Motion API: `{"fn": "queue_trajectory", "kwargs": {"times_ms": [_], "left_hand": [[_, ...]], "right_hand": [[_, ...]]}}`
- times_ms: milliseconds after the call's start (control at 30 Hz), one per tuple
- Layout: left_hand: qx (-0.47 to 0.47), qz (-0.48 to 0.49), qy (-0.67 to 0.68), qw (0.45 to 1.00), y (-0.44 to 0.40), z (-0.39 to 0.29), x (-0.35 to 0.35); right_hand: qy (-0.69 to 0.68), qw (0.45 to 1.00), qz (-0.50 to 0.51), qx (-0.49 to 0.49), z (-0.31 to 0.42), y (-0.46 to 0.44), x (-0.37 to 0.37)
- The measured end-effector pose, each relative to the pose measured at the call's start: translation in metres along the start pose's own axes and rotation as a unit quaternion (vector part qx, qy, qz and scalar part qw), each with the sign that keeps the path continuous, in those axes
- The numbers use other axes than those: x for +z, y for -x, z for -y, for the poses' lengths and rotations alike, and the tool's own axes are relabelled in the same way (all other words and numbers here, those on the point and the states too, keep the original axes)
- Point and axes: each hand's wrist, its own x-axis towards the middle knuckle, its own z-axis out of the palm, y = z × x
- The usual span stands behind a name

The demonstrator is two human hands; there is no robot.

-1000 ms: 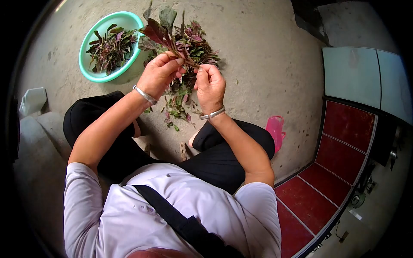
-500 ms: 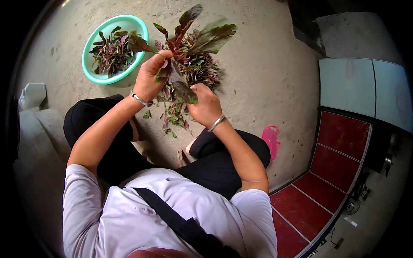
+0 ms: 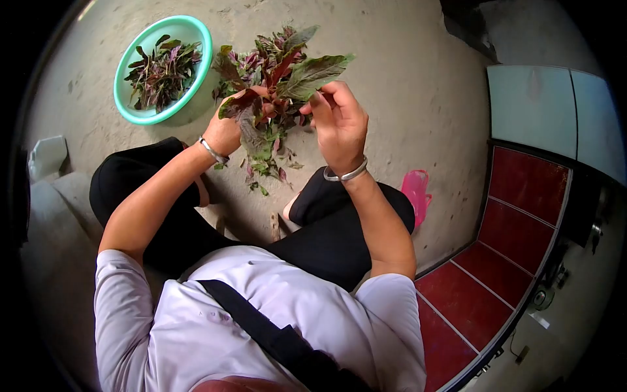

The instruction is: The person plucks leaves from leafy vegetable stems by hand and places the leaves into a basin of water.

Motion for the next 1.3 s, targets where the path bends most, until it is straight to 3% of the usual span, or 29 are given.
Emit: {"fn": "queue_trajectory", "kwargs": {"times_ms": [67,167,267,333,367,467,567,600,700,800,867,900,967,1100,1300], "left_hand": [[0.090,0.028,-0.179,0.979,-0.002,-0.004,-0.003],[0.044,0.048,-0.140,0.988,0.000,-0.006,-0.003],[0.077,0.045,-0.049,0.995,-0.001,0.001,0.000],[0.022,0.049,0.021,0.998,-0.002,-0.006,0.002],[-0.005,0.051,0.056,0.997,-0.001,-0.009,0.003],[0.040,0.053,0.054,0.996,-0.003,-0.004,0.005],[0.051,0.049,0.098,0.993,-0.004,0.005,0.008],[0.045,0.059,0.094,0.993,-0.004,0.003,0.007],[0.050,0.100,0.053,0.992,-0.006,-0.003,0.002],[0.093,0.148,-0.054,0.983,-0.007,-0.005,0.000],[0.109,0.163,-0.141,0.970,-0.006,-0.010,0.001],[0.010,0.179,-0.042,0.983,-0.006,-0.009,0.003],[-0.185,0.201,0.156,0.949,-0.005,-0.007,0.006],[-0.241,0.191,0.265,0.914,-0.007,-0.020,0.003],[-0.281,0.169,0.290,0.899,-0.008,-0.020,0.003]], "right_hand": [[0.011,0.999,0.026,0.018,0.000,0.000,-0.002],[0.031,0.998,0.060,0.018,-0.001,0.000,-0.002],[0.053,0.996,0.071,0.009,-0.002,0.001,0.001],[0.091,0.991,0.086,0.039,0.004,0.001,0.001],[0.059,0.994,0.078,0.043,0.004,0.002,0.002],[-0.058,0.996,0.046,0.049,-0.003,0.007,0.006],[0.153,0.981,0.120,-0.011,0.009,0.000,-0.001],[0.116,0.986,0.116,0.004,0.008,0.000,0.000],[0.230,0.960,0.140,-0.070,-0.005,-0.003,-0.007],[0.317,0.927,0.192,-0.065,-0.009,-0.005,-0.009],[0.069,0.979,0.175,0.080,-0.012,-0.005,-0.007],[-0.058,0.974,0.160,0.150,-0.013,-0.005,-0.006],[0.013,0.972,0.160,0.171,-0.004,-0.008,-0.005],[0.107,0.965,0.137,0.195,0.003,-0.011,-0.006],[0.139,0.968,0.082,0.191,-0.018,-0.012,-0.007]]}}
